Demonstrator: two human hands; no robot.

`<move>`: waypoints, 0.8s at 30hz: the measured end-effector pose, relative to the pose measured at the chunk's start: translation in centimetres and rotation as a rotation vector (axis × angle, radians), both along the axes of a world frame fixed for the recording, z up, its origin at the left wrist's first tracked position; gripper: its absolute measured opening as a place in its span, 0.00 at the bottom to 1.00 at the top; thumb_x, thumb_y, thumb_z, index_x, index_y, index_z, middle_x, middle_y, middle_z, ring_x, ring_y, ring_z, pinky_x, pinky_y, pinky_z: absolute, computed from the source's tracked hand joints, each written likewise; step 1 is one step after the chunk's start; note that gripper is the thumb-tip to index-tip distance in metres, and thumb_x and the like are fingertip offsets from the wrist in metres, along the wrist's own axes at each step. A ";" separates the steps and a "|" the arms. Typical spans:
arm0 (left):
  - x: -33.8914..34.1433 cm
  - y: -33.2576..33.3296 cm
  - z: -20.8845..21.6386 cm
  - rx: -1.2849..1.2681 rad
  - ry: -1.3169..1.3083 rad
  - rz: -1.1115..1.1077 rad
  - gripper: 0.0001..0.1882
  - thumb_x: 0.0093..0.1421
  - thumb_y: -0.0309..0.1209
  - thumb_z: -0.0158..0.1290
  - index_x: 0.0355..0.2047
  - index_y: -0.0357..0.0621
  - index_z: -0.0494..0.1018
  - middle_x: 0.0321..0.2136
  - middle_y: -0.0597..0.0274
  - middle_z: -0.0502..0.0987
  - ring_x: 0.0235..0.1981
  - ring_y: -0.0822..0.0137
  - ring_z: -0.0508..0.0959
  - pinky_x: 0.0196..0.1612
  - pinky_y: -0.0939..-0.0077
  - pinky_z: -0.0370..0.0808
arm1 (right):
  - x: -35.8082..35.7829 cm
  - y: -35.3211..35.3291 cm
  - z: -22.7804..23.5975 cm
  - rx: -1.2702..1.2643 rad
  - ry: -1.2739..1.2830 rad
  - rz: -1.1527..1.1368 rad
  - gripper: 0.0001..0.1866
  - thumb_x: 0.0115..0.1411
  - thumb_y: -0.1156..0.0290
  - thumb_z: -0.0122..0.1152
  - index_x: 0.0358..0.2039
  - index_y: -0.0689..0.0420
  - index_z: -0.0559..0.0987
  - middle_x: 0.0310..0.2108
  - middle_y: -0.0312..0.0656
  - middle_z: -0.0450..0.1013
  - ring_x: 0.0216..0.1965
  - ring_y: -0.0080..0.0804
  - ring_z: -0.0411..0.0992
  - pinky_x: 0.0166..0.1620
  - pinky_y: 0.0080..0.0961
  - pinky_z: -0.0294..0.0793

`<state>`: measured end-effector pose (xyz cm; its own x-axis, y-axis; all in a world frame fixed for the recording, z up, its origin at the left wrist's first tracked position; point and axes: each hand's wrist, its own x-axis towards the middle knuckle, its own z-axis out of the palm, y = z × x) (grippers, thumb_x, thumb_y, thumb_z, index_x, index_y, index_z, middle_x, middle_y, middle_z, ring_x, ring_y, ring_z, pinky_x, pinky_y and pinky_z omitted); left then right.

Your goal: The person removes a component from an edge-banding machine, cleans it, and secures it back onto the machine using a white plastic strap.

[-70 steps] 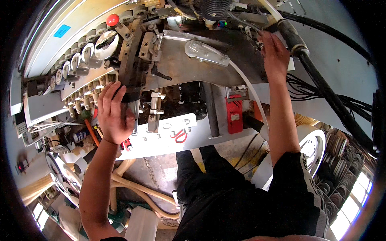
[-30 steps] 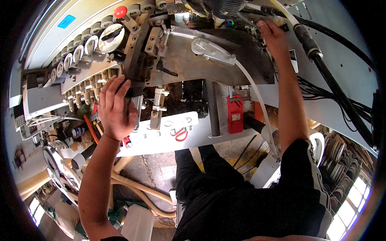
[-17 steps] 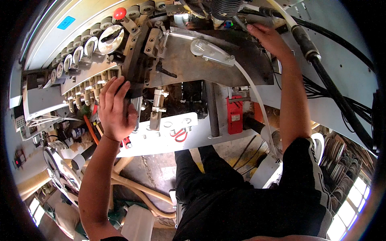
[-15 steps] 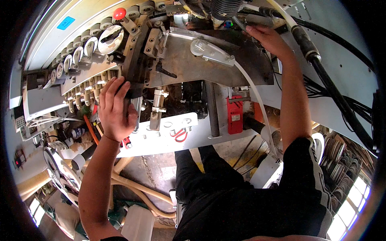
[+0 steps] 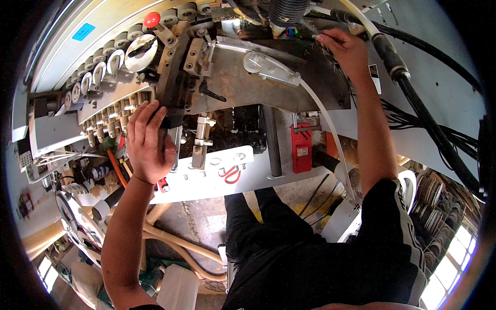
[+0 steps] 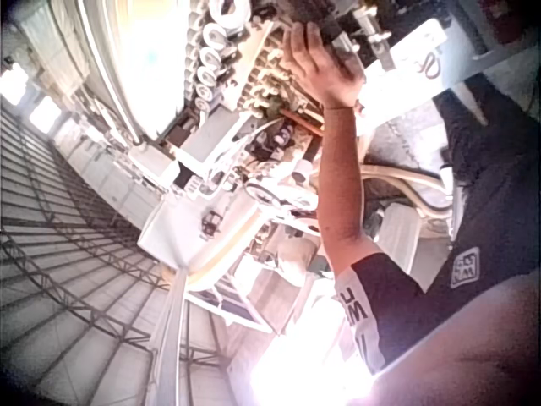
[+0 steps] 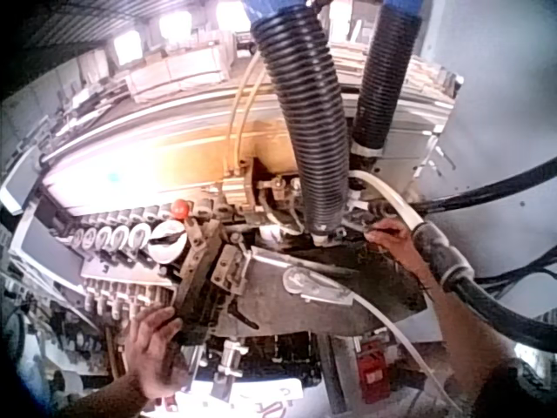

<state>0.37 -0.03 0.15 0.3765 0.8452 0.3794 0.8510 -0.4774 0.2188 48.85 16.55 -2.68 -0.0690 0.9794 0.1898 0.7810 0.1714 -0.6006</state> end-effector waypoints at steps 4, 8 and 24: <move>0.1 -0.1 0.1 0.001 0.001 0.006 0.29 0.52 0.30 0.50 0.57 0.43 0.73 0.60 0.53 0.72 0.62 0.44 0.71 0.62 0.49 0.70 | -0.4 -0.4 0.8 0.021 -0.078 -0.017 0.16 0.64 0.55 0.70 0.42 0.55 0.86 0.35 0.37 0.84 0.36 0.22 0.80 0.42 0.23 0.78; 0.3 0.0 0.2 -0.002 -0.002 0.006 0.29 0.51 0.29 0.50 0.57 0.43 0.73 0.59 0.53 0.72 0.62 0.44 0.71 0.63 0.49 0.70 | 0.0 -0.2 0.8 0.029 -0.095 0.021 0.16 0.66 0.55 0.68 0.43 0.55 0.83 0.34 0.40 0.83 0.35 0.29 0.81 0.41 0.27 0.78; 0.2 0.0 0.4 0.007 -0.012 -0.009 0.30 0.50 0.28 0.51 0.57 0.42 0.73 0.60 0.53 0.72 0.62 0.43 0.71 0.62 0.50 0.71 | -1.2 -1.1 -0.2 0.224 -0.254 -0.065 0.18 0.71 0.53 0.59 0.40 0.57 0.78 0.29 0.47 0.76 0.31 0.48 0.76 0.38 0.40 0.74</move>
